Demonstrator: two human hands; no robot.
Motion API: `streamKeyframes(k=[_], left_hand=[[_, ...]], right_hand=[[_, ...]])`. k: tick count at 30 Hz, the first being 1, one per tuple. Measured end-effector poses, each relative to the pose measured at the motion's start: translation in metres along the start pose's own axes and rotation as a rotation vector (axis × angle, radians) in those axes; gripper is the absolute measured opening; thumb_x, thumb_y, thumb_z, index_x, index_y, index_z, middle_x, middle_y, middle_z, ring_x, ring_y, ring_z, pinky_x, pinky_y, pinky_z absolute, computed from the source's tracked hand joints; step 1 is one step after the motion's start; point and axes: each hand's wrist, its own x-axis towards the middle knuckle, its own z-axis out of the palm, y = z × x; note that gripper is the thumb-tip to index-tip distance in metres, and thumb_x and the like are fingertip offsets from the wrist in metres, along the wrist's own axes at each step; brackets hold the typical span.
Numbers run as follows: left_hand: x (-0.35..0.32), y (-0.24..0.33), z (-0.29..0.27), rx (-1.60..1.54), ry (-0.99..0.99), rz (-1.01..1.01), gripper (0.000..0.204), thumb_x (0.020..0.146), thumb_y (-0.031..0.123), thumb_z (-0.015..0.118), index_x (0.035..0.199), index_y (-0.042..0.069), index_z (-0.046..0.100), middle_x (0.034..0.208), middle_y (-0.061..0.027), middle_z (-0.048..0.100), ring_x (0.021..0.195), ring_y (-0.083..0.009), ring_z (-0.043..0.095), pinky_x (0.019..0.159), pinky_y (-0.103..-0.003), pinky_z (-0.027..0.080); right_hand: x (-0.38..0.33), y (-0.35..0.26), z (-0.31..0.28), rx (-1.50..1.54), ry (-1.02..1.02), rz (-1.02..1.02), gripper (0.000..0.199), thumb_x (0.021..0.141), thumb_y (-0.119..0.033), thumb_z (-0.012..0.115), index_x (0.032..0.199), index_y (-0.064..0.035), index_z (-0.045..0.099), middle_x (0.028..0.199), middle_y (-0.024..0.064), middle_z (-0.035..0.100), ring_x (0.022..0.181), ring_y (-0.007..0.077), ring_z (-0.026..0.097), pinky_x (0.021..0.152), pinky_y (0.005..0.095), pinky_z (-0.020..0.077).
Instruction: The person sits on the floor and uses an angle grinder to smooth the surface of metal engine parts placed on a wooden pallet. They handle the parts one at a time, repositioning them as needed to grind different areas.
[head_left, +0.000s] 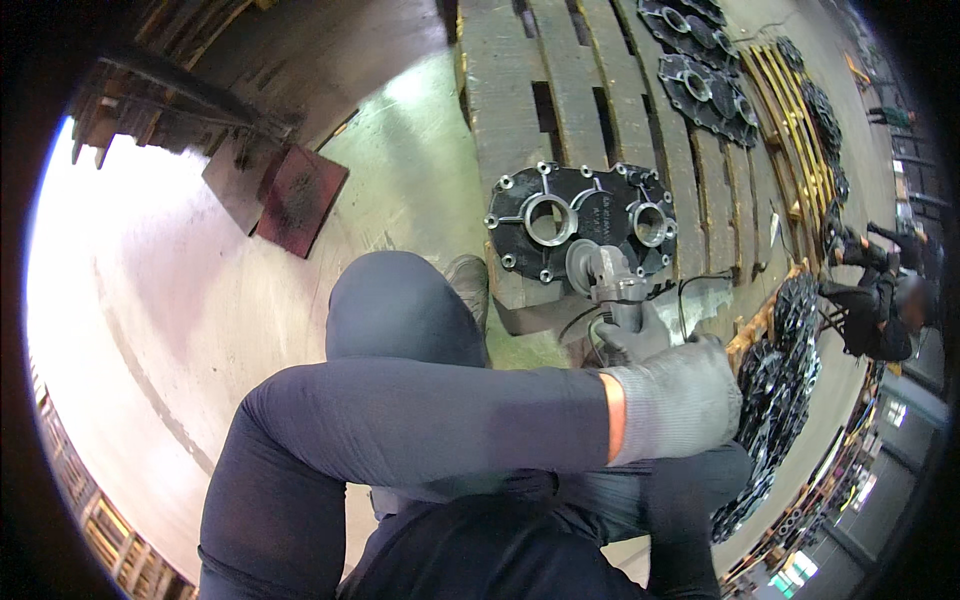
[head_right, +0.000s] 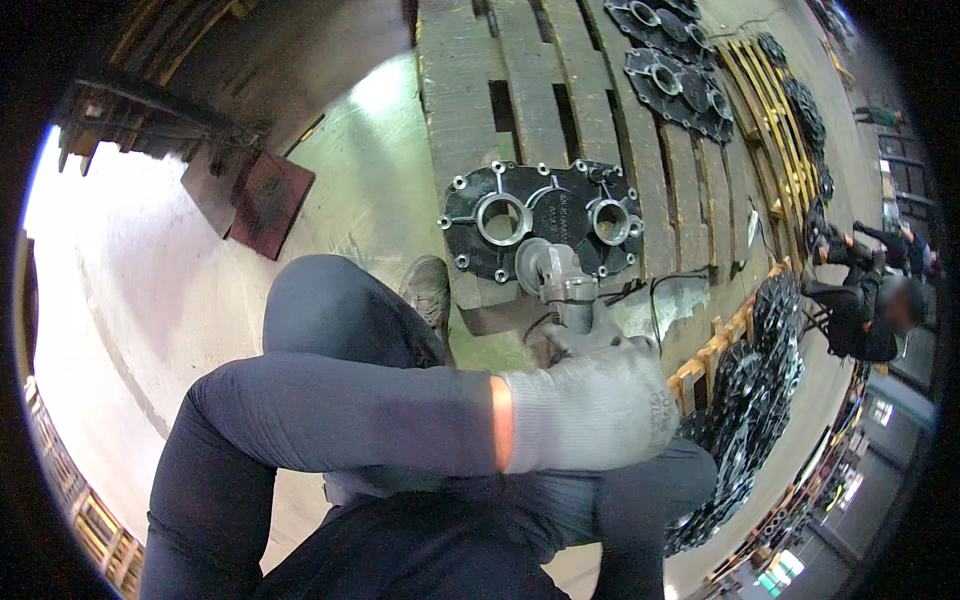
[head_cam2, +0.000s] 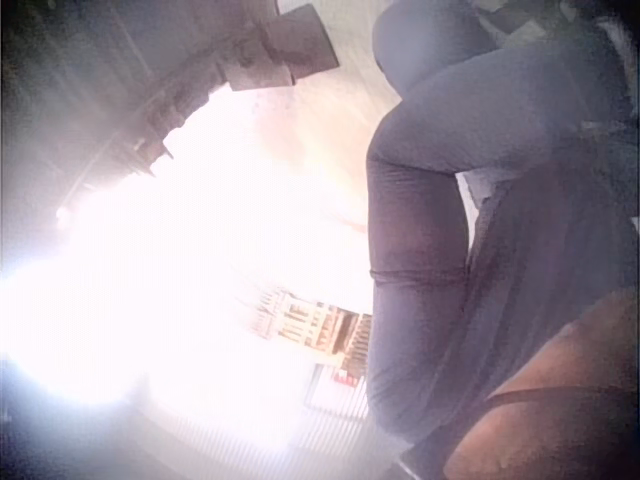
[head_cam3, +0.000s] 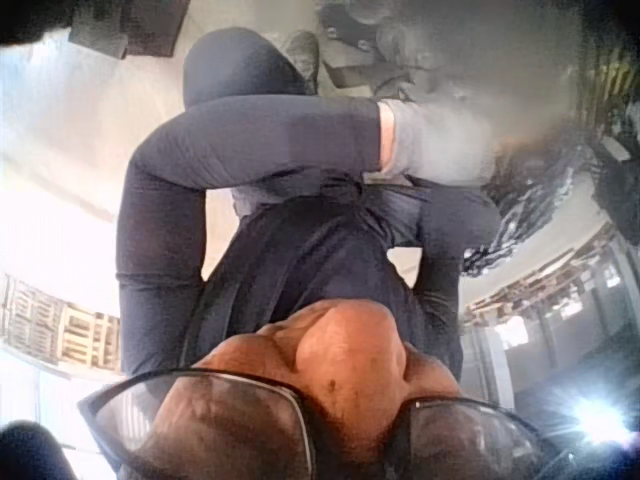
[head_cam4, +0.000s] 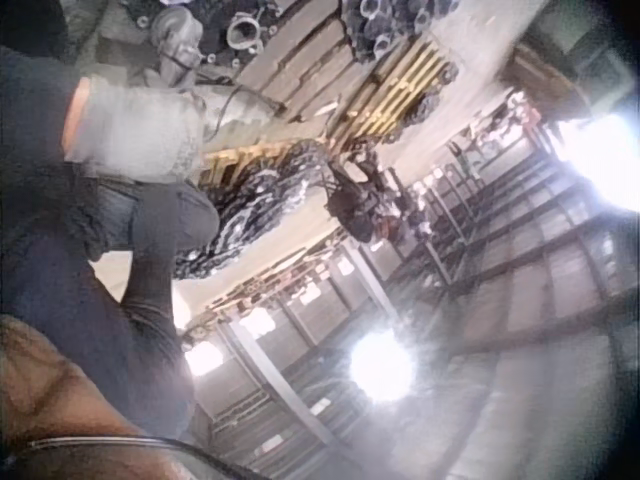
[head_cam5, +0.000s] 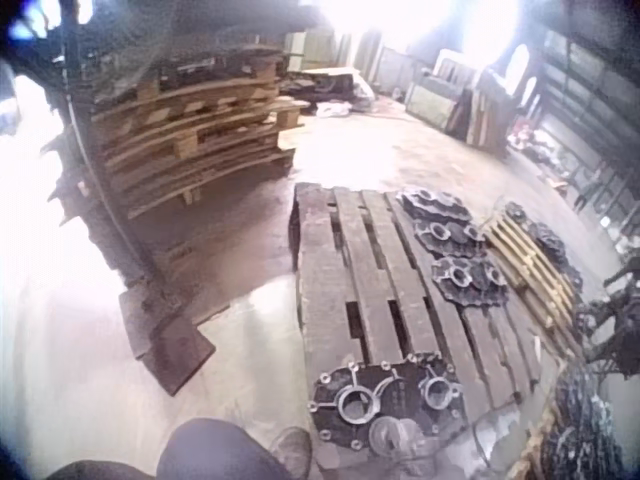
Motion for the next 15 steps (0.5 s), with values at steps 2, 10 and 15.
streamKeyframes(k=[2, 10, 15], left_hand=[[0.000, -0.003, -0.007, 0.042, -0.145, 0.054, 0.012, 0.082, 0.020, 0.073, 0.082, 0.012, 0.082, 0.075, -0.0063, 0.075, 0.070, -0.0268, 0.074, 0.064, -0.042, 0.056], [-0.013, -0.033, 0.028, 0.122, -0.264, 0.168, 0.013, 0.085, 0.016, 0.072, 0.093, 0.006, 0.075, 0.088, -0.0167, 0.077, 0.083, -0.0338, 0.078, 0.070, -0.043, 0.063], [-0.025, -0.055, 0.076, 0.192, -0.129, 0.103, 0.015, 0.083, 0.016, 0.071, 0.091, 0.003, 0.072, 0.088, -0.0150, 0.070, 0.079, -0.0323, 0.076, 0.068, -0.046, 0.060]], right_hand=[[-0.003, 0.020, 0.023, 0.354, 0.003, 0.104, 0.081, 0.081, -0.029, 0.090, 0.151, -0.0102, 0.056, 0.123, 0.0223, 0.075, 0.114, 0.0376, 0.075, 0.099, 0.0462, 0.0574], [-0.016, 0.043, 0.089, 0.979, 0.088, 0.163, 0.082, 0.081, -0.030, 0.090, 0.152, -0.0099, 0.055, 0.123, 0.0226, 0.075, 0.115, 0.0380, 0.075, 0.099, 0.0467, 0.0574], [-0.013, 0.051, 0.093, 1.018, 0.115, 0.151, 0.082, 0.080, -0.030, 0.090, 0.152, -0.0098, 0.054, 0.124, 0.0228, 0.075, 0.115, 0.0383, 0.074, 0.099, 0.0471, 0.0574]])
